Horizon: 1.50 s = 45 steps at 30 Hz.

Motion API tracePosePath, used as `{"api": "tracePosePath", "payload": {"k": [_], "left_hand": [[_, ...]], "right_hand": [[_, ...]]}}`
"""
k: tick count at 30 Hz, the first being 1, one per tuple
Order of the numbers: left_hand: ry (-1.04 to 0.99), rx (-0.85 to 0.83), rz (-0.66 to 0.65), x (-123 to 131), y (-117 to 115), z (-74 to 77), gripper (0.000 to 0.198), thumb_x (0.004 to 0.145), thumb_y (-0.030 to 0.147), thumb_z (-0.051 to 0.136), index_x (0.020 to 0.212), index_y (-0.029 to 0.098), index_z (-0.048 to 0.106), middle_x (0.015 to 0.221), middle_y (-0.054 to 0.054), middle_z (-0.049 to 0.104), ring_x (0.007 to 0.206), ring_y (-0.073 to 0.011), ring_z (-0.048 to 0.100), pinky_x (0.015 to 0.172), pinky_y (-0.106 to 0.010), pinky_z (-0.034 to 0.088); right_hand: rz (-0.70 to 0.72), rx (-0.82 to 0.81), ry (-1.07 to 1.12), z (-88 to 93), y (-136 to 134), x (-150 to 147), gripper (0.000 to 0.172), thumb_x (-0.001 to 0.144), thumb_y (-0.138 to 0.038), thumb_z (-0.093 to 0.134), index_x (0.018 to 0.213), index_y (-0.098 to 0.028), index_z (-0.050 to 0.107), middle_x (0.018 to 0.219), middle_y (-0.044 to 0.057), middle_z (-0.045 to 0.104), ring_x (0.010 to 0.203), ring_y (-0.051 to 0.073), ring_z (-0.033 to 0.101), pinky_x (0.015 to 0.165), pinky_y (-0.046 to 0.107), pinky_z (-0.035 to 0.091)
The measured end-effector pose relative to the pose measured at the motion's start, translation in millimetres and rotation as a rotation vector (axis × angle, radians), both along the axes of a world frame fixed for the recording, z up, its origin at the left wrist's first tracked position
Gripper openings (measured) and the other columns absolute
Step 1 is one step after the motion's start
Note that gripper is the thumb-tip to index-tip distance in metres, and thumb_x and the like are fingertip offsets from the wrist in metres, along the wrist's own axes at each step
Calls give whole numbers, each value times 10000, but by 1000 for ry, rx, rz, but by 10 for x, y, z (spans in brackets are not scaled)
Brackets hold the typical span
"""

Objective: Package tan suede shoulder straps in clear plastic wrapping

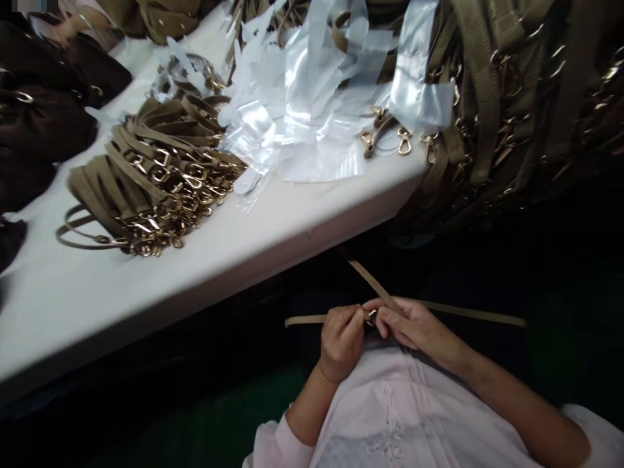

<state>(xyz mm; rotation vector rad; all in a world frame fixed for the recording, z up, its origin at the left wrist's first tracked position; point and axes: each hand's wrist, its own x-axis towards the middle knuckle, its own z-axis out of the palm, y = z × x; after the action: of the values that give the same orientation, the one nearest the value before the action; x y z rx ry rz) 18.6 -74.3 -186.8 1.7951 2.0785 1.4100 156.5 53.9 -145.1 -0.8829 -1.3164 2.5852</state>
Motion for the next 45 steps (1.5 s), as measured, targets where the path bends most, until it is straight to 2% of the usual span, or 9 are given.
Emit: {"api": "tracePosePath", "payload": {"k": [9, 13, 15, 18, 21, 25, 34, 42, 45], "left_hand": [[-659, -423, 128, -77, 56, 283, 259, 934, 310, 561, 1151, 214, 664, 1002, -69, 650, 941, -190, 623, 854, -319, 491], [-1003, -548, 50, -94, 111, 402, 368, 884, 425, 622, 1151, 183, 694, 791, -26, 640, 752, -155, 589, 740, -276, 480], [-1093, -556, 58, -87, 118, 455, 349, 829, 433, 689, 1040, 159, 735, 744, -21, 626, 684, -137, 557, 656, -249, 463], [-1132, -451, 208, -128, 93, 514, 301, 743, 414, 779, 855, 136, 750, 720, -16, 608, 636, -107, 518, 582, -214, 439], [-1184, -294, 462, -282, 39, 537, 294, 689, 383, 831, 837, 144, 746, 701, 10, 597, 611, -68, 485, 565, -163, 434], [-1154, -134, 680, -561, -54, 513, 298, 641, 330, 870, 836, 141, 747, 687, 29, 591, 621, -50, 487, 557, -125, 436], [-1137, 9, 799, -894, -143, 364, 301, 598, 239, 889, 805, 111, 712, 789, -6, 659, 641, -57, 494, 499, -127, 414], [-1160, 11, 695, -806, -52, 346, 273, 630, 222, 865, 805, 88, 704, 818, -21, 659, 619, -43, 471, 496, -143, 384], [-1141, 36, 739, -915, -115, 408, 285, 612, 205, 873, 775, 103, 664, 792, -1, 634, 620, -55, 478, 486, -149, 385]], "right_hand": [[20, -73, 92, -51, 12, -14, 566, 1007, -561, 327, 1077, -103, 652, 630, 25, 619, 379, 46, 312, 399, 203, 191], [252, 23, 72, -34, 4, 3, 597, 977, -597, 387, 792, -98, 656, 508, -4, 556, 379, 50, 316, 391, 189, 226], [368, 74, 68, -3, -10, 10, 590, 976, -597, 394, 778, -106, 655, 500, -18, 535, 418, 56, 364, 428, 177, 290], [419, 155, 46, 53, 9, 55, 426, 962, -512, 502, 893, -128, 673, 598, -28, 574, 514, 63, 459, 508, 167, 363], [351, 225, 0, 89, 116, 187, 251, 906, -383, 623, 947, -142, 680, 649, -32, 595, 576, 77, 512, 549, 174, 395], [241, 219, -64, 75, 371, 480, 230, 849, -331, 671, 964, -133, 694, 683, -13, 621, 595, 93, 544, 572, 195, 431], [184, 405, -327, 61, 925, 1168, 293, 788, -380, 722, 945, -132, 729, 668, 8, 634, 598, 114, 554, 548, 215, 415], [56, 375, -402, 64, 975, 1519, 358, 738, -417, 766, 958, -135, 746, 750, 44, 669, 629, 133, 563, 545, 239, 438], [65, 412, -420, 46, 1001, 1554, 381, 723, -428, 779, 982, -150, 748, 808, 46, 687, 679, 147, 581, 585, 251, 456]]}}
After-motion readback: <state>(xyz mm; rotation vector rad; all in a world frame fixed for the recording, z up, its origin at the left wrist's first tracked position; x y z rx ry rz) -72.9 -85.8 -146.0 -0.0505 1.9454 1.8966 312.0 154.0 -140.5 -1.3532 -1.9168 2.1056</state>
